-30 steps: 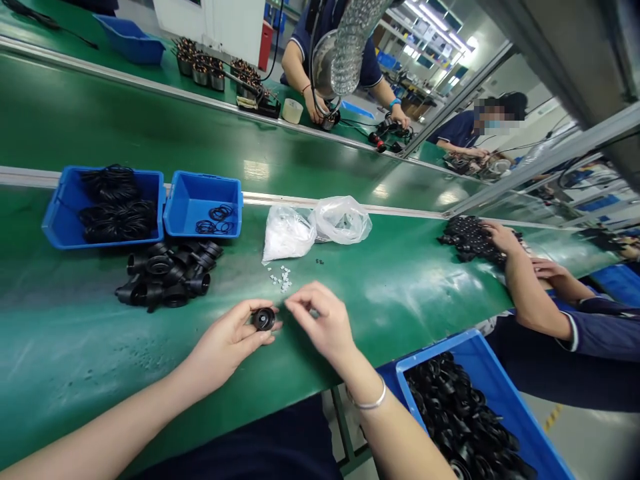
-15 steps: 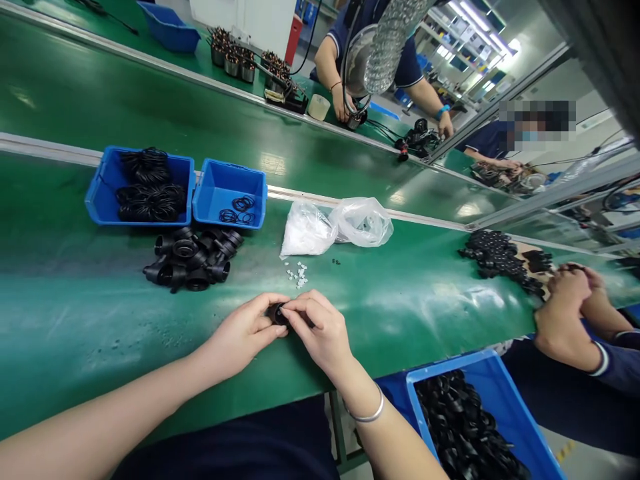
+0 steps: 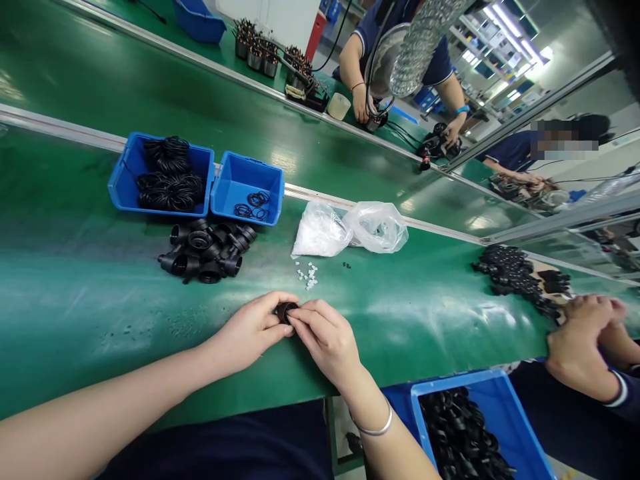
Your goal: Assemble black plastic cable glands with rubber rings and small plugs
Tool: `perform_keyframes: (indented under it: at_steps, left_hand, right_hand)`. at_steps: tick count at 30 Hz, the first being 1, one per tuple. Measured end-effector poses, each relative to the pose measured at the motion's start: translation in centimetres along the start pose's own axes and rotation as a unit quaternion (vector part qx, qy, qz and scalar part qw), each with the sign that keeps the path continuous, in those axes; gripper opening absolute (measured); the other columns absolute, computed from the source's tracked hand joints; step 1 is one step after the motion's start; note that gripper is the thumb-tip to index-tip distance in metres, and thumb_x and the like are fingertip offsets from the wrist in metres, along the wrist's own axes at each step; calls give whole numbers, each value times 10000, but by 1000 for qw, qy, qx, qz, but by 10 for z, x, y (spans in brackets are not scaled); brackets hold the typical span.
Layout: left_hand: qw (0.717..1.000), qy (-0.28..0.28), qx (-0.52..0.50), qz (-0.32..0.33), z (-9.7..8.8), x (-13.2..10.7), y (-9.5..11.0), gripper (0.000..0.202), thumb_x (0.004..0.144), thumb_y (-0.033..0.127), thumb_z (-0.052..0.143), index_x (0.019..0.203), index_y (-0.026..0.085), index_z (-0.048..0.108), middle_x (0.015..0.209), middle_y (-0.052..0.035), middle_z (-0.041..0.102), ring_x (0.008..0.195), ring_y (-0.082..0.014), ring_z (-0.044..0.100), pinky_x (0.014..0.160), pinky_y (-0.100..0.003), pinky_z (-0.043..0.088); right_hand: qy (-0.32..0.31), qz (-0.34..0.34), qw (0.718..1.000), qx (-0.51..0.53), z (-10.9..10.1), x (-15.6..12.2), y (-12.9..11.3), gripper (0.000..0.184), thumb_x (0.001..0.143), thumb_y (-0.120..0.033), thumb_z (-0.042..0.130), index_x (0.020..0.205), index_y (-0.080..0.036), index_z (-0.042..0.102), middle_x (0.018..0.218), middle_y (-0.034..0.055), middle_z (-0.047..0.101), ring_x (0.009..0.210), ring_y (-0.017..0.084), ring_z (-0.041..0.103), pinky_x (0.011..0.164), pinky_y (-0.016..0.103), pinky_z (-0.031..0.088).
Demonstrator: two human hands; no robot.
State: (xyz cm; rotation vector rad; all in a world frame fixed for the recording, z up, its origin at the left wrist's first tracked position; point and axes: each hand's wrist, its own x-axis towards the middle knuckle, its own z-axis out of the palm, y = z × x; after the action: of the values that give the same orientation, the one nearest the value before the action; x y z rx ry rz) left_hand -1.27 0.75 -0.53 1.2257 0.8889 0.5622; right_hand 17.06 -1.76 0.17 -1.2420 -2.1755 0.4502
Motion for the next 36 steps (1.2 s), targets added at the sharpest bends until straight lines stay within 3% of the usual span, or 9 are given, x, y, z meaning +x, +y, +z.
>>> perform_keyframes:
  at_steps: [5,9,18,25,29,36]
  left_hand:
    - [1000,0,-18,-1,-1,1,-1,362,818,224,557,1176,217,502,919,-4,615,693,-131,563,642,-249,455]
    - [1000,1,-25,3,-1,1,-1,367,812,218,556,1177,218,513,992,-25,621,716,-136,582,674,-264,480]
    - [999,14,-37,26,0,1,-7,373,798,239,569,1170,225,549,778,11,612,587,-125,547,556,-236,454]
    - [999,20,-8,29,0,2,-8,359,798,206,552,1156,228,546,730,35,561,549,-105,495,534,-222,413]
    - [1000,6,-22,19,1,2,-9,359,811,244,565,1169,229,535,674,49,521,534,-107,478,516,-221,395]
    - [998,20,-33,42,1,2,-9,365,786,256,592,1148,222,564,755,16,597,626,-140,565,585,-244,467]
  right_hand:
    - [-20,-32,996,-83,3,-15,-5,425,899,-108,492,1318,-178,497,1020,118,601,943,190,599,781,315,543]
    - [-17,-32,994,-107,9,-22,-7,530,899,-103,473,1415,-180,380,1021,128,586,910,194,593,756,324,544]
    - [-5,-37,993,-114,15,-27,-2,599,883,-92,478,1452,-196,321,990,121,583,858,196,594,715,329,540]
    - [-76,-17,991,-105,7,-20,-5,549,902,-120,454,1434,-214,352,1040,117,589,911,206,593,768,343,540]
    - [-34,-8,997,-73,9,-26,-1,568,891,-85,442,1432,-233,354,1019,106,570,910,189,585,759,325,538]
    - [-41,-28,991,-127,15,-31,-1,635,879,-88,428,1476,-223,258,1010,117,575,886,207,578,737,347,539]
